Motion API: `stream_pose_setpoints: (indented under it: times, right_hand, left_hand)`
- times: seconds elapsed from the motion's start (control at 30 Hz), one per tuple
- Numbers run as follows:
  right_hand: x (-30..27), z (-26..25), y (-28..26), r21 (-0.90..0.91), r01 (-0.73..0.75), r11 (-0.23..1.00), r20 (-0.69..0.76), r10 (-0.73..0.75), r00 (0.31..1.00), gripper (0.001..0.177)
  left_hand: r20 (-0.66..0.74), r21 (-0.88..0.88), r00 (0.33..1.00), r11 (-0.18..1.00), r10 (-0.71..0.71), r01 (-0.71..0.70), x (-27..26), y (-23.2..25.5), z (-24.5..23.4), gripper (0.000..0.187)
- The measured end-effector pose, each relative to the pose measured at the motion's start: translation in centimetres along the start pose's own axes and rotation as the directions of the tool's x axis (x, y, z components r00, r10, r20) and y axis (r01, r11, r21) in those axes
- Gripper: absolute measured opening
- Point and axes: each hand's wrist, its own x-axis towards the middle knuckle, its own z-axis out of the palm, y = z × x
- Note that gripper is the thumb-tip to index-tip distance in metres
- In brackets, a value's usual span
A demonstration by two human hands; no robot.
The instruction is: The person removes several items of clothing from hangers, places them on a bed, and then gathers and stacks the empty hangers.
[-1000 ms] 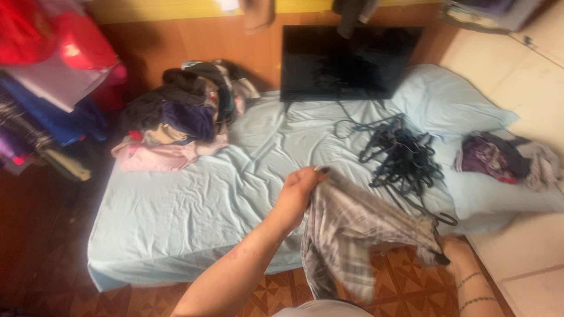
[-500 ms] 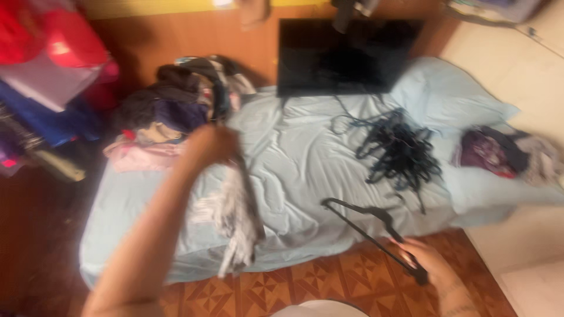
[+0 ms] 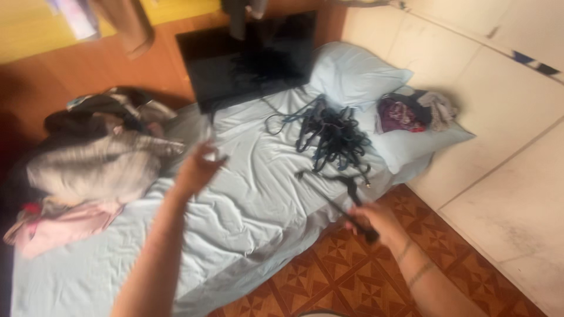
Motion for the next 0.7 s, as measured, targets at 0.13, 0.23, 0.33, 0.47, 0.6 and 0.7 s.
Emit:
stream_pose_setpoints:
  times: [0.13,0.23,0.33,0.47,0.6,0.7]
  right_hand:
    - [8.2,-1.4,-9.4,0.203,0.247,0.947,-0.105,-0.23,0.968,0.031]
    - [10.0,-0.3,-14.4,-0.009,0.426,0.905,-0.269,-0.412,0.87,0.042]
    - [4.9,2.4,-15.2,-0.629,0.375,0.681,-0.308,-0.661,0.684,0.058]
    - [-6.8,-1.9,-15.4,-0.941,0.048,0.335,-0.229,-0.734,0.64,0.081]
    - [-18.7,-15.6,-17.1,-0.906,-0.249,0.343,-0.423,-0.769,0.479,0.075]
    - [-31.1,-28.0,-19.6,-0.711,-0.587,0.388,-0.547,-0.829,0.114,0.061]
  left_hand:
    - [0.352,-0.396,0.934,0.893,-0.067,0.213,-2.2,7.7,9.1,0.068]
    - [0.418,-0.36,0.906,0.906,-0.057,0.223,-3.3,12.3,13.0,0.064]
    - [0.543,-0.316,0.839,0.915,-0.041,0.25,-3.6,14.4,16.3,0.065]
    - [0.622,-0.381,0.78,0.895,0.062,0.232,-2.4,17.4,23.7,0.062]
    - [0.656,-0.471,0.731,0.858,0.187,0.204,-3.2,22.6,29.0,0.053]
    - [0.657,-0.614,0.661,0.767,0.363,0.189,-4.9,28.6,33.4,0.049]
